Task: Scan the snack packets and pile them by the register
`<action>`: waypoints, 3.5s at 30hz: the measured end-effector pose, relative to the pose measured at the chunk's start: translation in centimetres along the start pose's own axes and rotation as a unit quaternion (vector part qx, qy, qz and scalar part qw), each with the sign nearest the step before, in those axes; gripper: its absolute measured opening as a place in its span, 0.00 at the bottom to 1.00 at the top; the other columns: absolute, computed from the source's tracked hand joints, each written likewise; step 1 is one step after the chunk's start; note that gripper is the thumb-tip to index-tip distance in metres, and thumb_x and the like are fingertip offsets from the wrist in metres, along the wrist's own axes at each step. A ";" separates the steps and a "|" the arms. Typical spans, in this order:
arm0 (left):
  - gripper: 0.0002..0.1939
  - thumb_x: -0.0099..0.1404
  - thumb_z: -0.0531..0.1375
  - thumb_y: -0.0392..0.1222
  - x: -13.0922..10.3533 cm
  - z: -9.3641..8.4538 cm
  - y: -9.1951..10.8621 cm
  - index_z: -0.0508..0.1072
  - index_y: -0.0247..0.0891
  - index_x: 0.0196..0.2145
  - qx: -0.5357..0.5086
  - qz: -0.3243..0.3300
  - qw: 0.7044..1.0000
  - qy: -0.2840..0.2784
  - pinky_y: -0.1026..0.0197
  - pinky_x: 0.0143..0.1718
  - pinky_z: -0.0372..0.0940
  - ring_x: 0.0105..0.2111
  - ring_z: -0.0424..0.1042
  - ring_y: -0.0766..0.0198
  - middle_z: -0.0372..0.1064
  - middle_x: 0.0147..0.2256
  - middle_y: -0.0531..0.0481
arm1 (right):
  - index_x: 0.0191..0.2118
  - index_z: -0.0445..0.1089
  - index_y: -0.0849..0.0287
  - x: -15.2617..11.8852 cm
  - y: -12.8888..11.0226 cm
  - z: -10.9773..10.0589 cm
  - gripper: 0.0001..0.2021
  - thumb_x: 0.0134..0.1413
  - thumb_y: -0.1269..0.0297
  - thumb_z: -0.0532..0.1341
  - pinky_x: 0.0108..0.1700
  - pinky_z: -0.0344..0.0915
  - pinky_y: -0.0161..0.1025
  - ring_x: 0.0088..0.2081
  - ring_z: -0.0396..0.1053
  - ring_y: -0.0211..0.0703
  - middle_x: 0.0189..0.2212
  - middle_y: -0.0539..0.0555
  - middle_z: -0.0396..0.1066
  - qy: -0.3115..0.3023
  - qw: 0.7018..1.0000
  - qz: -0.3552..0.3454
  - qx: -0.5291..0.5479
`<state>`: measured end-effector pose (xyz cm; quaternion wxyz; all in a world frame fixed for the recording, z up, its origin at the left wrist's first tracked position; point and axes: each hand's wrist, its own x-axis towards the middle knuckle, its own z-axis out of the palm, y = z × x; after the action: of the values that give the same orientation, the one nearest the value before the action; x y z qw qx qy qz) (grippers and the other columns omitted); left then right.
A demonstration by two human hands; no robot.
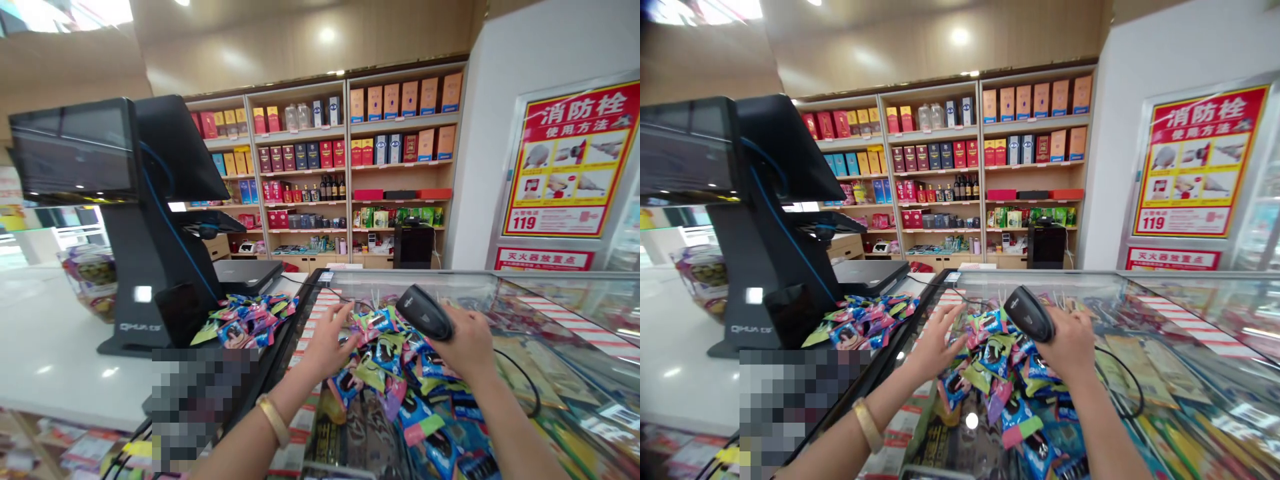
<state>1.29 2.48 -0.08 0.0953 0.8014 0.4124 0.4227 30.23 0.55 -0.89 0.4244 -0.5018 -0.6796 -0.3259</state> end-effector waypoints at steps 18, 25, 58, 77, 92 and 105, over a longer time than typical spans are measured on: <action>0.31 0.60 0.59 0.55 -5.5 -14.4 -8.4 0.66 0.40 0.58 0.496 -0.296 0.815 -0.047 0.53 0.47 0.60 0.48 0.64 0.46 0.60 0.49 0.36 | 0.36 0.68 0.57 0.2 -1.2 -0.3 0.09 0.46 0.64 0.56 0.39 0.56 0.42 0.31 0.69 0.46 0.30 0.53 0.74 0.001 0.997 -0.071 0.015; 0.24 0.60 0.60 0.50 -5.7 -14.1 -9.5 0.73 0.40 0.52 0.469 -0.264 0.842 -0.044 0.50 0.53 0.57 0.53 0.60 0.44 0.59 0.51 0.36 | 0.37 0.67 0.56 0.4 -1.5 -0.5 0.09 0.46 0.65 0.56 0.39 0.56 0.42 0.32 0.70 0.47 0.30 0.53 0.75 -0.003 0.997 -0.079 0.019; 0.23 0.51 0.70 0.39 -1.5 1.2 -0.8 0.69 0.36 0.43 -0.538 -0.286 0.788 0.090 0.69 0.22 0.67 0.23 0.72 0.69 0.75 0.33 0.48 | 0.29 0.68 0.57 1.9 -5.7 -2.4 0.06 0.42 0.69 0.55 0.40 0.49 0.40 0.28 0.63 0.40 0.24 0.49 0.69 -0.090 0.978 -0.068 0.176; 0.19 0.55 0.68 0.41 -2.4 1.0 -0.5 0.70 0.34 0.42 -0.585 -0.277 0.762 0.006 0.69 0.24 0.67 0.24 0.73 0.70 0.76 0.41 0.41 | 0.28 0.68 0.56 1.7 -6.4 -2.2 0.06 0.40 0.70 0.56 0.39 0.47 0.40 0.27 0.63 0.39 0.23 0.48 0.69 -0.195 0.963 -0.054 0.177; 0.25 0.66 0.53 0.42 -3.1 2.8 -1.9 0.63 0.42 0.60 -0.059 -0.078 0.995 -0.005 0.48 0.57 0.58 0.54 0.64 0.52 0.65 0.52 0.39 | 0.35 0.70 0.57 1.1 -2.4 -1.2 0.09 0.45 0.68 0.58 0.40 0.51 0.40 0.31 0.67 0.42 0.29 0.51 0.74 -0.103 0.990 -0.039 0.092; 0.29 0.66 0.54 0.46 -3.4 1.9 -2.2 0.57 0.43 0.64 0.071 -0.065 0.995 -0.011 0.40 0.60 0.51 0.62 0.53 0.46 0.54 0.62 0.36 | 0.38 0.71 0.57 0.6 -2.3 -1.0 0.11 0.47 0.67 0.57 0.40 0.55 0.41 0.34 0.70 0.44 0.33 0.53 0.75 -0.089 0.992 -0.048 0.073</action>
<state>0.43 1.72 -4.47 0.0700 0.7824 0.4915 0.3761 28.19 -0.69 0.07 0.3816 -0.4635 -0.7598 -0.2496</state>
